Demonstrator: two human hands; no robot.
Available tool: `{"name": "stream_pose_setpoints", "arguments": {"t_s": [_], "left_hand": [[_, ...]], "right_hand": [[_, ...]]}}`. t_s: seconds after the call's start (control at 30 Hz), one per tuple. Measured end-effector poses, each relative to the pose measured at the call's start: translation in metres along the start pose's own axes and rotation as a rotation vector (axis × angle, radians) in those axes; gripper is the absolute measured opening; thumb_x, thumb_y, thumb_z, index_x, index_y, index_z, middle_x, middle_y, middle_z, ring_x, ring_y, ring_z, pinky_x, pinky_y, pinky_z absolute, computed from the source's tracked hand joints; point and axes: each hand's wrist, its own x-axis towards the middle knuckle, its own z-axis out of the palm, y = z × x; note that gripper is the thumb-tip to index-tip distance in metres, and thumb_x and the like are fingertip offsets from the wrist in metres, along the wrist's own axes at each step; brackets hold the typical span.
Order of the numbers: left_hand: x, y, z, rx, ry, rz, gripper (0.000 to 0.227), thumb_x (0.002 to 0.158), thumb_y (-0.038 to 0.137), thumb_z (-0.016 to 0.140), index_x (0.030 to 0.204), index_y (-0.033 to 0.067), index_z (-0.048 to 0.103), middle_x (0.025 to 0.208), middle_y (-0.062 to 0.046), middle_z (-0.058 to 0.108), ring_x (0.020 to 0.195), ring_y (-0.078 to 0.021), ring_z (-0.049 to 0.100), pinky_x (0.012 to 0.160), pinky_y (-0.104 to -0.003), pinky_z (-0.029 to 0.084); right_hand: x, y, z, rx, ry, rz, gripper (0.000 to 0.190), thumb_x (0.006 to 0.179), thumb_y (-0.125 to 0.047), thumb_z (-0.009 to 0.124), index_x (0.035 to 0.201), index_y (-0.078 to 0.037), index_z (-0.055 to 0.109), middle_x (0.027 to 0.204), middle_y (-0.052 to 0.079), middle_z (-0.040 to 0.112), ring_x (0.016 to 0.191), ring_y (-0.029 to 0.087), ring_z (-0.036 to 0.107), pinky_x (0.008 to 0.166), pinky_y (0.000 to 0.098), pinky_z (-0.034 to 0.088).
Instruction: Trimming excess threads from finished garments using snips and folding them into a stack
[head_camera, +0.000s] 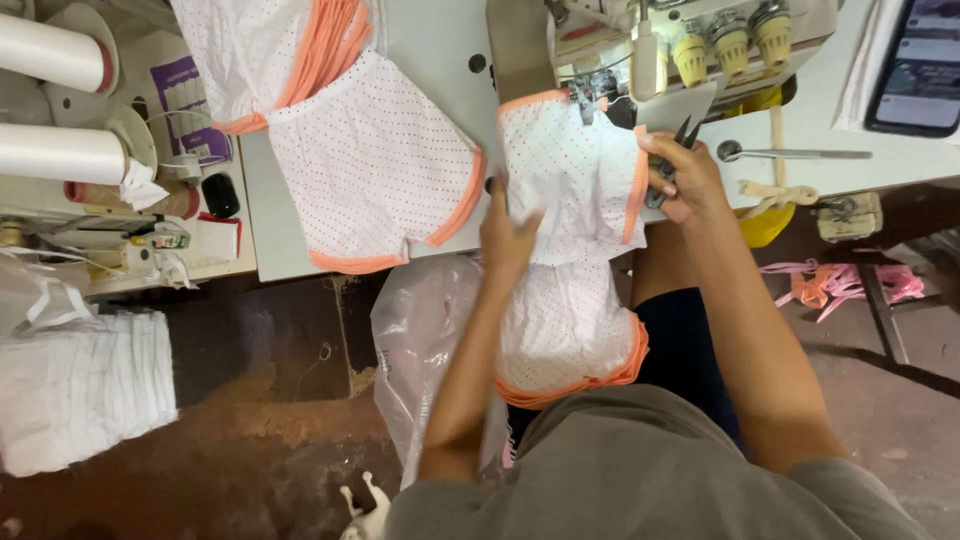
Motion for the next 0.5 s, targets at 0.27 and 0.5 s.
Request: {"name": "stream_pose_setpoints", "arguments": {"t_s": [0.27,0.5], "left_hand": [[-0.021,0.124,-0.091,0.492,0.246,0.299,0.068,0.08,0.007,0.085,0.141,0.0077,0.056,0.152,-0.018,0.05,0.142,-0.0366,0.046,0.118,-0.064,0.008],[0.035,0.001,0.058,0.236,0.339,0.915,0.036,0.1,-0.002,0.046,0.122,0.0107,0.071,0.13,-0.002,0.069,0.129,-0.0246,0.061,0.105,-0.043,0.043]], "right_hand": [[-0.04,-0.011,0.048,-0.046,-0.068,0.13,0.011,0.09,-0.011,0.076,0.091,-0.005,0.068,0.081,0.011,0.068,0.032,-0.001,0.034,0.06,0.0372,0.063],[-0.045,0.009,0.049,-0.099,0.036,-0.007,0.018,0.087,-0.011,0.082,0.086,0.0,0.069,0.082,0.017,0.071,0.03,0.001,0.034,0.062,0.0472,0.067]]}}
